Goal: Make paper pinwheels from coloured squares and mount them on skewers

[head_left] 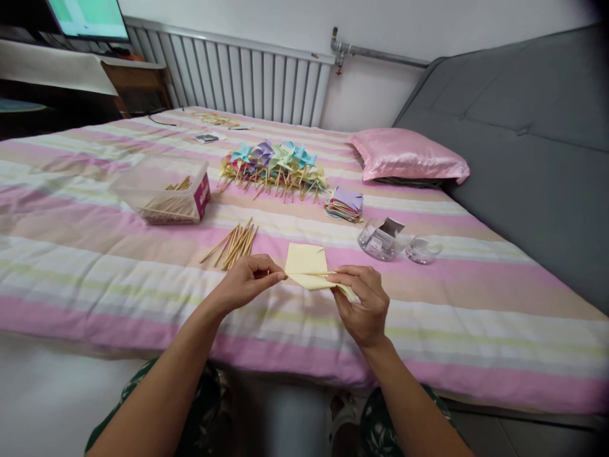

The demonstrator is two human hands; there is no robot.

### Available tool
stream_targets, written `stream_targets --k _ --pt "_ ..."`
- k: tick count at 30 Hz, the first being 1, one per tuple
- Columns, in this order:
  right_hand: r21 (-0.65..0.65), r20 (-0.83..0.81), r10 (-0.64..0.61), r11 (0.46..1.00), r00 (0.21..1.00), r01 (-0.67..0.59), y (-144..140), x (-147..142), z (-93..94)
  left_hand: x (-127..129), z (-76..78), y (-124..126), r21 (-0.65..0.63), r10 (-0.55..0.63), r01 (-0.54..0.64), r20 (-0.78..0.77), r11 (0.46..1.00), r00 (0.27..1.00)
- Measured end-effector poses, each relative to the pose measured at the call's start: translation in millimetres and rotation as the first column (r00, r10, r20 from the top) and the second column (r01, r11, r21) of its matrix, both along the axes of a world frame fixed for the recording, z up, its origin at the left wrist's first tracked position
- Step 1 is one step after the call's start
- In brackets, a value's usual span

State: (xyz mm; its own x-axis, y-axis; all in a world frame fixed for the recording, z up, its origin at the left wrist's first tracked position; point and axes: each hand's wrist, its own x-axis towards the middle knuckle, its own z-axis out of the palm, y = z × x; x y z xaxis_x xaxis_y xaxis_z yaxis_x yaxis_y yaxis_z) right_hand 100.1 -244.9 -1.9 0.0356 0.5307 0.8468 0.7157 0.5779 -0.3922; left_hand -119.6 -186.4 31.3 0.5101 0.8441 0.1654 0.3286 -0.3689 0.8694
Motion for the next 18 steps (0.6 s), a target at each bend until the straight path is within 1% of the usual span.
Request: stream_targets --k 7,18 --pt "0.000 -0.009 -0.001 1.000 1.000 0.001 0.2 -0.9 0.6 -0.7 -0.8 0.2 0.016 -0.005 0.005 -0.009 1.000 1.000" --pt "-0.011 -0.026 0.032 0.999 0.999 -0.033 -0.2 -0.3 0.0 -1.1 -0.8 0.4 0.028 -0.009 0.010 -0.008 1.000 1.000"
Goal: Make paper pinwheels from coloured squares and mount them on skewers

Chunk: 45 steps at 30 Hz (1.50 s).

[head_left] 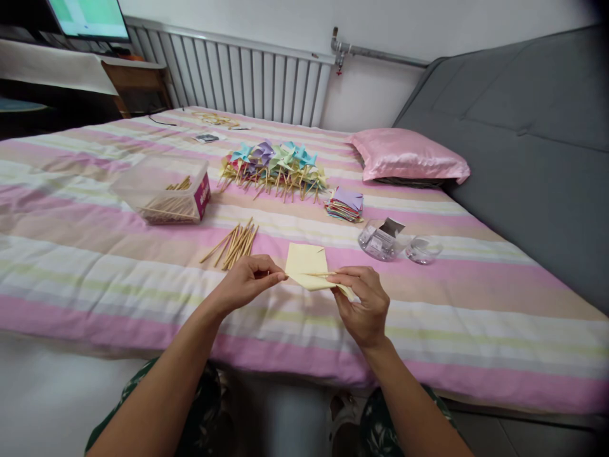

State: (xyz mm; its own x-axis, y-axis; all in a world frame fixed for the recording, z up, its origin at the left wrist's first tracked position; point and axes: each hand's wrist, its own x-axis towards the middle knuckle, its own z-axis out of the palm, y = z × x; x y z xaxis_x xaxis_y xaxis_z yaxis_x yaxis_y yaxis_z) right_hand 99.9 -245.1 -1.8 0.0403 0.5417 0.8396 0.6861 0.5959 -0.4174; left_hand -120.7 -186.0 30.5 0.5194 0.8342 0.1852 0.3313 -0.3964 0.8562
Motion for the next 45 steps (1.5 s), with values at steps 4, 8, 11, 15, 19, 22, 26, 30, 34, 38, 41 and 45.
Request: stream_targets --k 4,8,11,15,19,22,26,30,34,38,41,45 --pt "0.003 -0.003 0.001 1.000 1.000 -0.001 0.0 -1.0 0.1 -0.3 -0.6 0.0 -0.006 -0.005 0.005 0.008 1.000 1.000" --pt "0.000 0.004 0.000 1.000 1.000 0.000 -0.2 -1.3 0.4 -1.1 -1.7 0.2 -0.023 -0.015 0.015 0.000 1.000 1.000" --pt "-0.007 0.004 0.002 1.000 1.000 -0.002 -0.4 -0.7 0.5 -2.2 -2.2 0.3 -0.034 -0.020 0.020 -0.001 0.999 1.000" --pt "-0.012 0.002 0.008 1.000 1.000 -0.008 -0.7 0.0 0.8 -3.5 -2.7 0.6 -0.025 -0.031 0.031 -0.005 0.999 0.999" --pt "-0.010 0.000 0.013 1.000 1.000 -0.013 -0.5 -0.6 0.6 -3.3 -3.2 1.6 -0.021 -0.044 0.044 -0.001 0.999 0.999" --pt "-0.014 -0.005 0.015 1.000 1.000 -0.015 -0.2 -1.1 0.1 -2.8 -3.0 2.3 -0.016 -0.049 0.049 -0.005 0.999 0.999" --pt "-0.017 -0.002 0.014 1.000 1.000 -0.014 -0.6 -1.2 0.2 -2.9 -2.1 2.2 -0.006 -0.058 0.058 -0.014 0.998 0.998" --pt "-0.008 -0.003 0.020 1.000 1.000 -0.020 -0.5 -1.1 0.8 -3.2 -1.3 1.4 -0.001 -0.058 0.058 -0.015 0.998 0.998" --pt "-0.004 -0.009 0.021 1.000 1.000 -0.021 0.1 -1.6 0.5 -3.5 -0.9 1.1 0.002 -0.062 0.062 -0.019 0.998 0.998" --pt "-0.001 -0.010 0.025 1.000 1.000 -0.025 -0.3 -1.9 -0.5 -4.3 -0.6 1.4 0.013 -0.068 0.068 -0.035 0.998 0.997" --pt "-0.008 -0.006 0.029 1.000 1.000 -0.030 -0.8 -2.0 -1.0 -4.8 -0.5 1.7 0.016 -0.070 0.071 -0.042 0.997 0.997" --pt "-0.019 0.003 0.027 0.999 1.000 -0.027 -0.7 -2.2 -0.5 -5.7 -0.2 1.8 0.017 -0.067 0.068 -0.057 0.998 0.996"
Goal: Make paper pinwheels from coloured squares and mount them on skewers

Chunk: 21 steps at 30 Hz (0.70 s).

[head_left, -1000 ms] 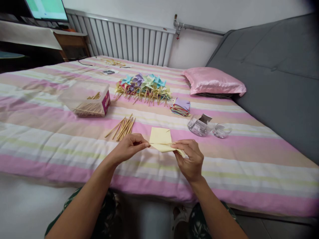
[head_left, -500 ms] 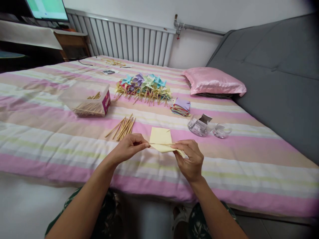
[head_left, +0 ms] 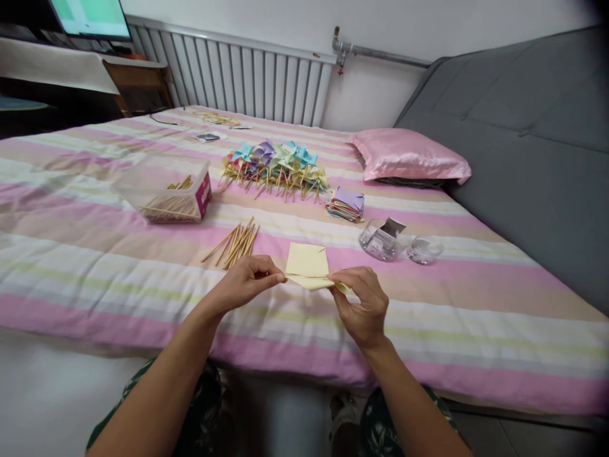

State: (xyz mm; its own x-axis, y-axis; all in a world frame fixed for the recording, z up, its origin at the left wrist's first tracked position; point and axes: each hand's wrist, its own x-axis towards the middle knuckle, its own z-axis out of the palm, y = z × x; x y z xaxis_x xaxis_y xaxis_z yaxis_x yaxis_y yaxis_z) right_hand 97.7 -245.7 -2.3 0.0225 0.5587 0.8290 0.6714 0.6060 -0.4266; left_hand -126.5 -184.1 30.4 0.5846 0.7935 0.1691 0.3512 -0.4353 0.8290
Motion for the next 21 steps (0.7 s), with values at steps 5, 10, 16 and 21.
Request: stream_targets --k 5,10,16,21 --pt "0.004 0.014 -0.004 1.000 1.000 0.004 0.5 0.2 0.5 -0.9 -0.2 -0.6 -0.003 -0.005 0.005 -0.002 1.000 1.000" --pt "0.010 0.014 -0.017 1.000 1.000 0.017 0.6 1.4 1.0 1.9 0.2 -2.3 -0.018 -0.002 0.003 0.031 1.000 1.000" --pt "0.022 0.010 -0.024 0.999 1.000 0.024 0.3 1.8 2.7 4.8 0.9 -3.6 -0.032 -0.006 0.007 0.038 0.999 0.999" --pt "-0.003 0.014 -0.056 0.998 0.998 0.056 -0.1 1.1 1.3 4.5 -0.2 -3.4 -0.055 -0.023 0.024 0.021 0.998 1.000"
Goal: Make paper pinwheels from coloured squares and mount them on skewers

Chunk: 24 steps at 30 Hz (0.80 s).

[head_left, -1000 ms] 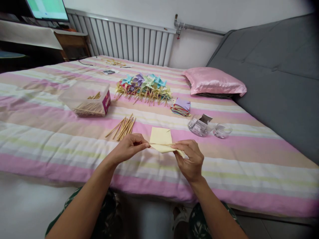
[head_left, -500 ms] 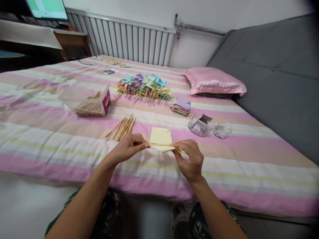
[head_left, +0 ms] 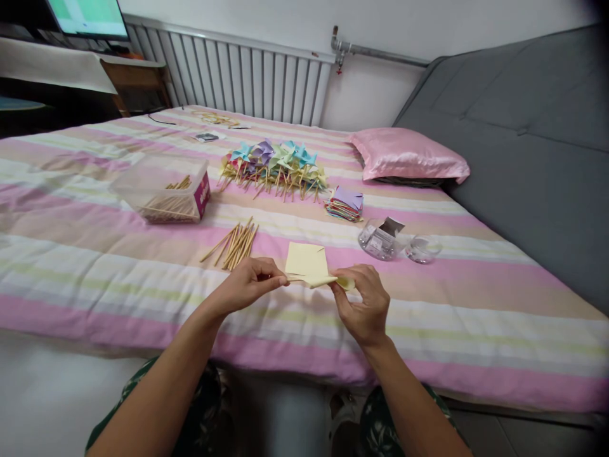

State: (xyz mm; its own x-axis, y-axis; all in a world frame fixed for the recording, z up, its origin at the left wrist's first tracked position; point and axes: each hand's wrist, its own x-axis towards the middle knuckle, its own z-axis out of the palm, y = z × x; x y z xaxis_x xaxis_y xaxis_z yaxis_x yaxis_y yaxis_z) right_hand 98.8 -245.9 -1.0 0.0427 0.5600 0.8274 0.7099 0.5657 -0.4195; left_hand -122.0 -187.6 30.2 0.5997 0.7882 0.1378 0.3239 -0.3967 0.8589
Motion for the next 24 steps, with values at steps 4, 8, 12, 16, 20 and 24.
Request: stream_targets --k 4,8,12,16,20,24 --pt "-0.039 0.007 -0.024 0.999 1.000 0.025 -0.2 -0.2 0.2 -0.2 -2.7 0.6 -0.014 -0.009 0.009 -0.013 1.000 1.000" --pt "-0.074 0.020 -0.060 0.995 0.998 0.061 1.0 1.0 1.7 2.8 -6.5 0.6 -0.042 0.004 -0.005 -0.017 0.999 1.000" --pt "-0.136 0.018 -0.111 0.984 0.994 0.113 3.4 3.3 0.8 6.9 -8.9 -0.6 -0.073 0.028 -0.033 -0.061 0.997 0.998" --pt "-0.160 -0.007 -0.144 0.977 0.989 0.141 5.0 5.0 -0.8 9.4 -9.6 -1.3 -0.061 -0.020 0.012 -0.125 0.998 0.992" --pt "-0.115 -0.133 -0.143 0.985 0.981 0.128 4.1 4.9 1.1 14.6 -12.0 -3.0 -0.099 -0.015 0.007 -0.077 0.995 0.997" --pt "-0.084 -0.362 -0.172 0.985 0.916 0.152 5.7 5.4 -1.1 25.8 -17.3 -8.4 -0.315 0.073 -0.024 0.147 0.949 0.986"
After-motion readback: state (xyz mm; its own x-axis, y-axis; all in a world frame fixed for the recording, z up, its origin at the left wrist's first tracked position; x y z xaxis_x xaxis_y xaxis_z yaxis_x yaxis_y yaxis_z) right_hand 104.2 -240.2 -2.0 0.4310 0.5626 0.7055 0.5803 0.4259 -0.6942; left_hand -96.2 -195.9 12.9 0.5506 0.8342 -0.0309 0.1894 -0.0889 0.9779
